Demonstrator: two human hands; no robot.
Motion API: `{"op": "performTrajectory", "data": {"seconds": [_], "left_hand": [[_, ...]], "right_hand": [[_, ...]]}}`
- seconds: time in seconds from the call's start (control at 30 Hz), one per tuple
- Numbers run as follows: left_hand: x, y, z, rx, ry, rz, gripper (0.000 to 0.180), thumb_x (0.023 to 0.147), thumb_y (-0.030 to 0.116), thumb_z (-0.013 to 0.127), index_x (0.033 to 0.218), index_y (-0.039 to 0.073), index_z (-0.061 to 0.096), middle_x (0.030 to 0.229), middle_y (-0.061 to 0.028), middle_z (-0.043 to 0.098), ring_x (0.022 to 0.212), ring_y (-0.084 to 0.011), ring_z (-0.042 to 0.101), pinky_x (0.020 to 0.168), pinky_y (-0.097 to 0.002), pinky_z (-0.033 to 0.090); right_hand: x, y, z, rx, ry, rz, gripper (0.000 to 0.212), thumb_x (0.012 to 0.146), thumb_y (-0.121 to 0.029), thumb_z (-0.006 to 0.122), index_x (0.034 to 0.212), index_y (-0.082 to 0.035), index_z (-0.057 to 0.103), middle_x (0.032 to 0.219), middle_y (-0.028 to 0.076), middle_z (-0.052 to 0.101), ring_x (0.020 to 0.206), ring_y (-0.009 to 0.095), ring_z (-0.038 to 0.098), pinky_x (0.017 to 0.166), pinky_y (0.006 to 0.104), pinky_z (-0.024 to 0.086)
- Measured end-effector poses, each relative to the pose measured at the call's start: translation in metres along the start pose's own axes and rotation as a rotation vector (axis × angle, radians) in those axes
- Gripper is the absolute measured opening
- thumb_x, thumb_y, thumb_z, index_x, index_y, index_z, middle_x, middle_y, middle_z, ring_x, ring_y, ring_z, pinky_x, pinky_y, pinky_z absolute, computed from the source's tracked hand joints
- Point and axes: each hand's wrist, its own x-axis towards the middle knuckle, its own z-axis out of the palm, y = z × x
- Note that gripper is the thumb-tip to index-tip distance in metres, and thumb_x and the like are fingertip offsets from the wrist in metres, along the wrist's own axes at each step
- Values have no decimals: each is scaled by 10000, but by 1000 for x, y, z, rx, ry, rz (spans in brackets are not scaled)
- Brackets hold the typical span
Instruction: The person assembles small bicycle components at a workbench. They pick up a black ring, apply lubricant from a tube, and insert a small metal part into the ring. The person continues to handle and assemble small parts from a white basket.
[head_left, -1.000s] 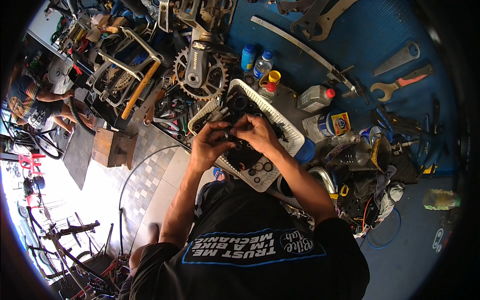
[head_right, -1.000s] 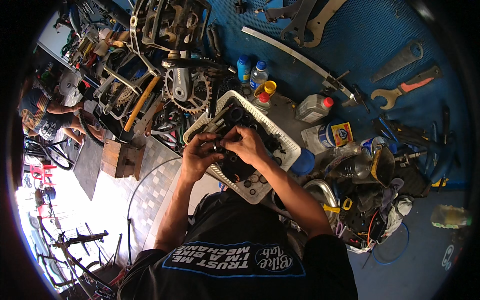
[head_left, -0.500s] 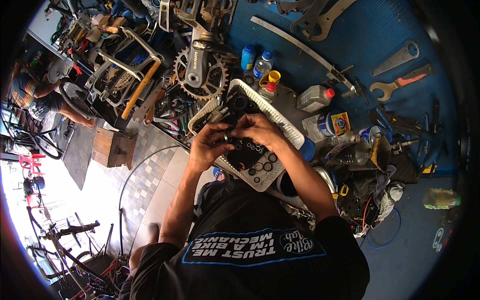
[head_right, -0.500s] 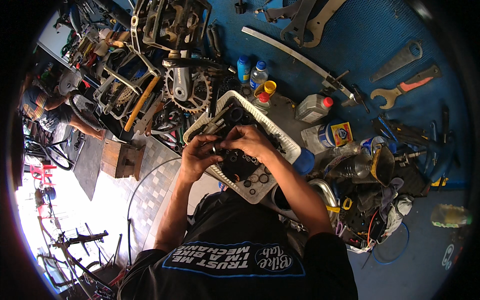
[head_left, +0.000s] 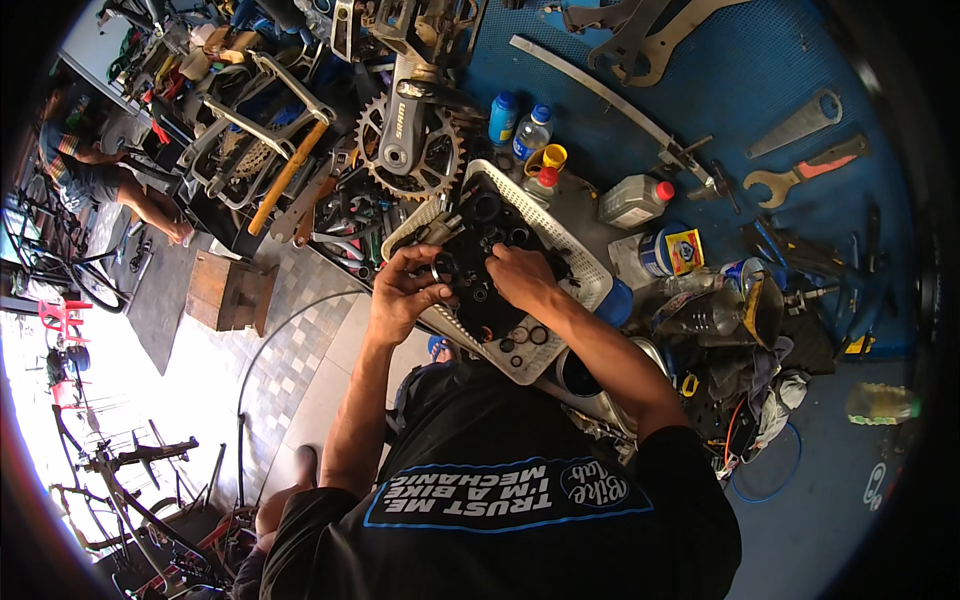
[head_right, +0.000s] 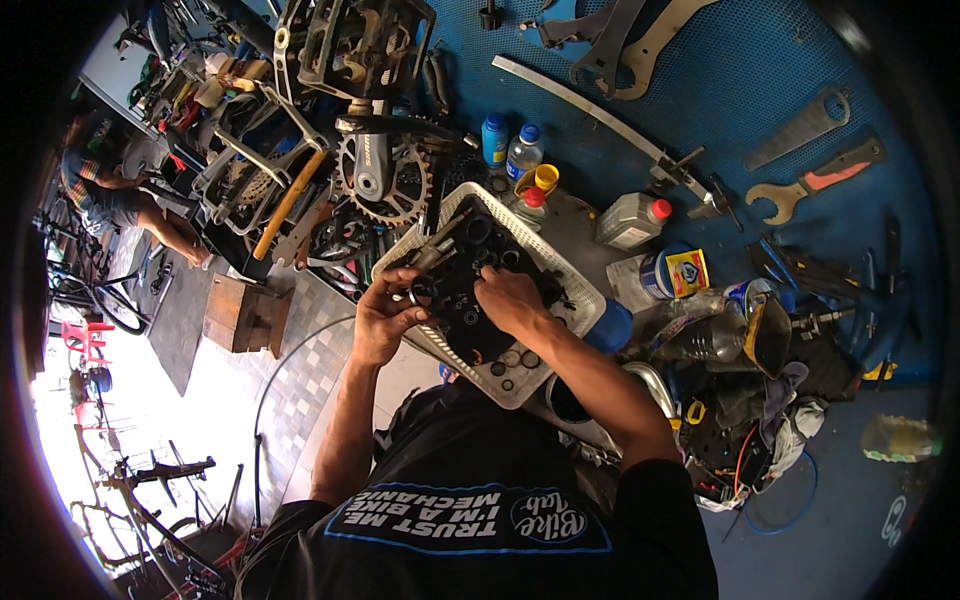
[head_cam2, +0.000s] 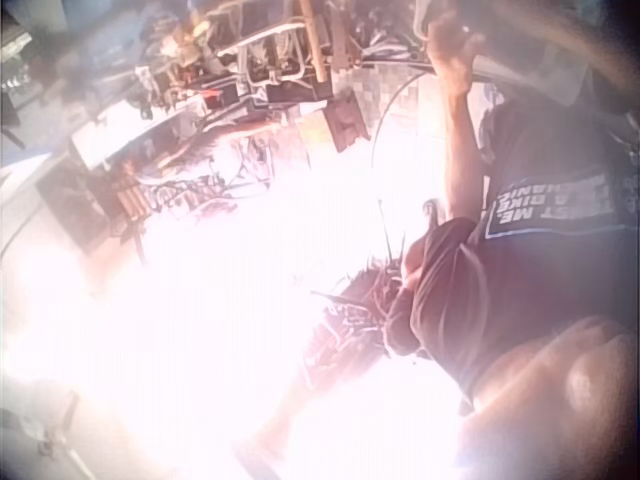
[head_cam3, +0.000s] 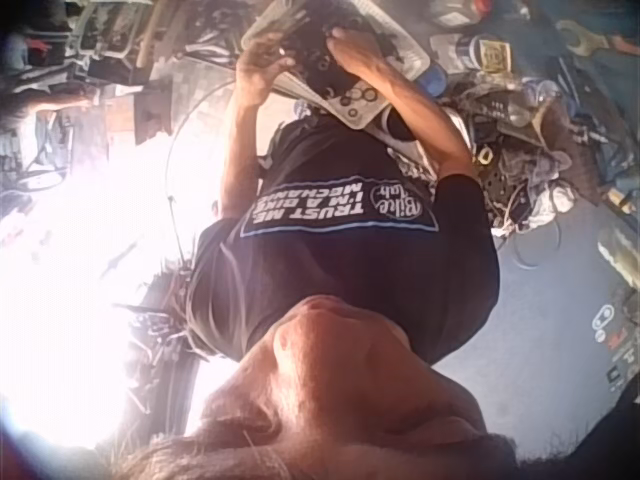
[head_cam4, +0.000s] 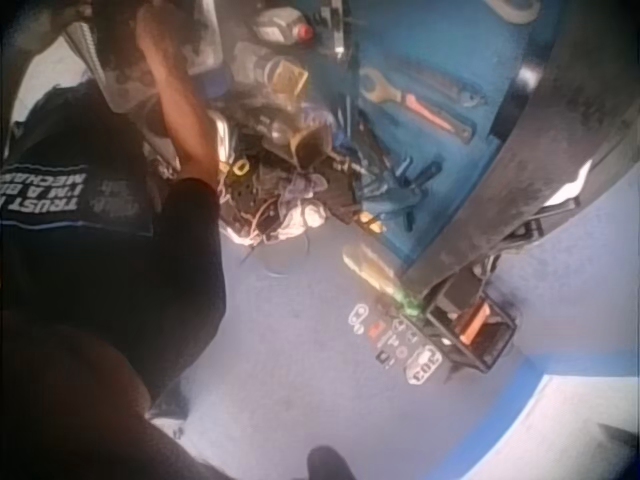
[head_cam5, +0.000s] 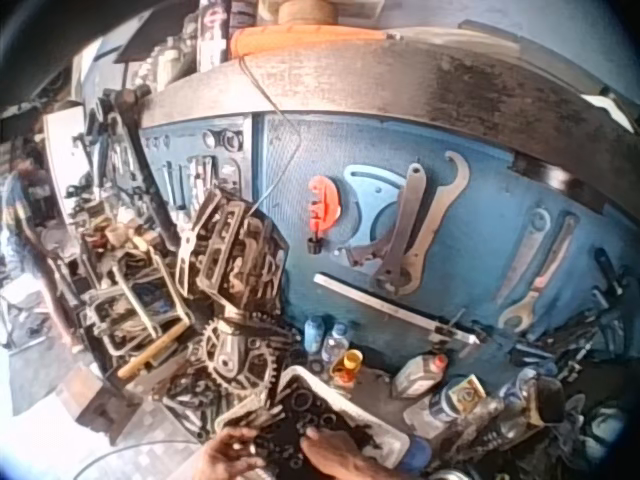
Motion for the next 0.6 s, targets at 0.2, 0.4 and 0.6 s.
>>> {"op": "performTrajectory", "data": {"seconds": [0.2, 0.4, 0.6], "left_hand": [[-1, -3, -7, -7, -19, 58, 510, 859, -116, 773, 1318, 2, 584, 1224, -123, 622, 1044, -225, 709, 826, -380, 675], [0, -2, -3, 9, -44, 26, 511, 854, -153, 756, 1311, -1, 588, 1227, -113, 628, 1079, -206, 696, 873, -348, 646], [4, -4, 0, 90, -60, 44, 502, 858, -167, 736, 1301, -7, 562, 1279, -141, 611, 1137, -253, 689, 891, -402, 653]], "right_hand": [[3, -9, -19, 186, 0, 101, 144, 861, -134, 721, 919, -9, 681, 972, 125, 662, 877, 303, 712, 744, 409, 581], [5, -21, -49, 986, 162, 152, 169, 906, -151, 779, 1000, -20, 728, 869, 19, 646, 779, 101, 598, 721, 288, 506], [1, -38, -71, 966, 193, 110, 194, 891, -170, 815, 978, -20, 728, 888, 30, 664, 810, 113, 625, 726, 296, 514]]}}
